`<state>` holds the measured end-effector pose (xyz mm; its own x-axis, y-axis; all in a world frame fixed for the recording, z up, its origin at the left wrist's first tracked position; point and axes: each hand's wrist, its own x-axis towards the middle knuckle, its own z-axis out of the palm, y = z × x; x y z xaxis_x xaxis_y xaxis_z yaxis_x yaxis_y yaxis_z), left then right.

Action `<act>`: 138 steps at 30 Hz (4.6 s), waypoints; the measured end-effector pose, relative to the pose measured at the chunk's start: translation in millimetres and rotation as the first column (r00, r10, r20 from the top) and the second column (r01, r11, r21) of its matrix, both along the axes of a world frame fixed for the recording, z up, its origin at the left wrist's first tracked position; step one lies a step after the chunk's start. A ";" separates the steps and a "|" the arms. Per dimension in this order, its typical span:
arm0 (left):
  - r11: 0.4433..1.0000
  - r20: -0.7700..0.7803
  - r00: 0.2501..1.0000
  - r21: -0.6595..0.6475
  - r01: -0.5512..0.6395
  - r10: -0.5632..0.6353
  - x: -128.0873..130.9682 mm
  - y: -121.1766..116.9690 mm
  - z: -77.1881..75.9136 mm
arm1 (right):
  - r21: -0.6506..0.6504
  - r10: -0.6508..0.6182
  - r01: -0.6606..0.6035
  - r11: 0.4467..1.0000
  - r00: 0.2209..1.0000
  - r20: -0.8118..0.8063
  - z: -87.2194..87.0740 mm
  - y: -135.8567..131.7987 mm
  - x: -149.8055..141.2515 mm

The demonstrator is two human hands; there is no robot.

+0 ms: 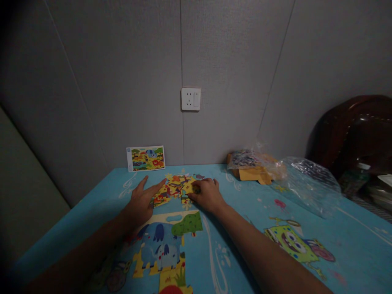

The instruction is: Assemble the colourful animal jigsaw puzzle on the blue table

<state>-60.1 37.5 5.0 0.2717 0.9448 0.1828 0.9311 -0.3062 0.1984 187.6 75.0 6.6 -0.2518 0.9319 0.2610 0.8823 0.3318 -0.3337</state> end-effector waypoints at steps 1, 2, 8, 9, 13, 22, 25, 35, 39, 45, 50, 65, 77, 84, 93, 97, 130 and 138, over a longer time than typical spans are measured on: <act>1.000 0.008 1.000 0.005 0.029 -0.029 0.3 -0.6 -0.9 | 0.006 0.002 -0.002 1.000 1.000 0.012 0.2 -0.6 -0.3; 0.999 0.016 0.999 0.008 0.052 -0.052 0.5 -1.1 -1.9 | 0.008 0.007 -0.008 1.000 1.000 0.023 0.4 -1.0 -0.4; 0.993 0.039 0.992 0.023 0.117 -0.118 -1.0 -2.3 -8.0 | -0.057 0.000 -0.006 0.998 0.995 -0.103 -0.7 3.6 5.4; 0.992 0.037 0.992 0.022 0.121 -0.121 -1.3 -2.2 -8.4 | -0.069 -0.011 0.001 0.998 0.989 -0.145 -0.8 4.7 6.5; 0.988 0.025 0.987 0.001 0.157 -0.157 -1.4 -2.7 -7.5 | -0.049 -0.029 0.022 0.999 0.988 -0.150 -0.5 5.6 7.4; 0.970 0.027 0.971 -0.036 0.239 -0.238 0.2 -7.0 -2.6 | -0.019 -0.020 0.018 1.000 0.993 -0.115 -2.3 2.4 2.8; 0.971 0.016 0.971 -0.039 0.238 -0.237 1.2 -7.4 -2.1 | 0.003 -0.032 0.033 0.999 0.991 -0.132 -1.9 3.4 2.5; 0.921 0.059 0.920 0.039 0.387 -0.388 3.9 -10.6 -4.5 | 0.224 0.360 -0.304 0.926 0.890 -0.280 5.9 -20.1 -13.3; 0.959 0.046 0.961 0.091 0.267 -0.272 4.0 -8.0 -3.1 | 0.253 0.349 -0.298 0.920 0.918 -0.187 4.2 -18.6 -12.2; 0.999 0.041 0.998 -0.007 -0.044 0.045 0.5 -1.2 0.9 | 0.120 0.053 -0.042 0.992 0.995 -0.087 5.1 -2.1 12.7; 0.983 -0.002 0.986 -0.086 -0.164 0.164 1.2 -0.7 -3.4 | 0.057 -0.120 0.121 0.991 0.993 -0.022 1.5 2.6 18.9; 0.999 0.067 0.997 -0.016 0.030 -0.029 2.4 -4.4 -3.0 | -0.012 0.061 -0.061 0.998 0.997 0.035 2.7 -2.3 8.1; 0.922 0.141 0.912 0.052 0.383 -0.386 7.6 -15.6 -0.5 | 0.240 0.369 -0.327 0.914 0.916 -0.158 2.9 -12.3 -1.9; 0.923 0.197 0.901 0.098 0.373 -0.386 7.2 -14.2 -1.0 | 0.270 0.433 -0.381 0.884 0.885 -0.170 4.4 -13.4 0.5; 0.999 0.134 0.991 0.036 -0.034 0.029 3.7 -3.7 -1.1 | 0.099 0.012 -0.014 0.995 1.000 0.021 1.4 -5.2 6.3; 0.982 0.030 0.982 -0.047 -0.185 0.187 -1.6 2.6 -5.7 | 0.021 -0.142 0.141 0.990 0.987 0.075 0.1 -1.3 12.8; 0.992 -0.030 0.993 -0.053 -0.112 0.110 1.7 -2.2 -1.9 | 0.023 -0.219 0.234 0.972 0.935 -0.279 -0.2 6.4 14.4; 0.915 0.019 0.915 0.041 0.402 -0.403 4.8 -11.0 -1.9 | 0.260 0.248 -0.123 0.958 0.812 -0.528 5.5 -12.1 -3.7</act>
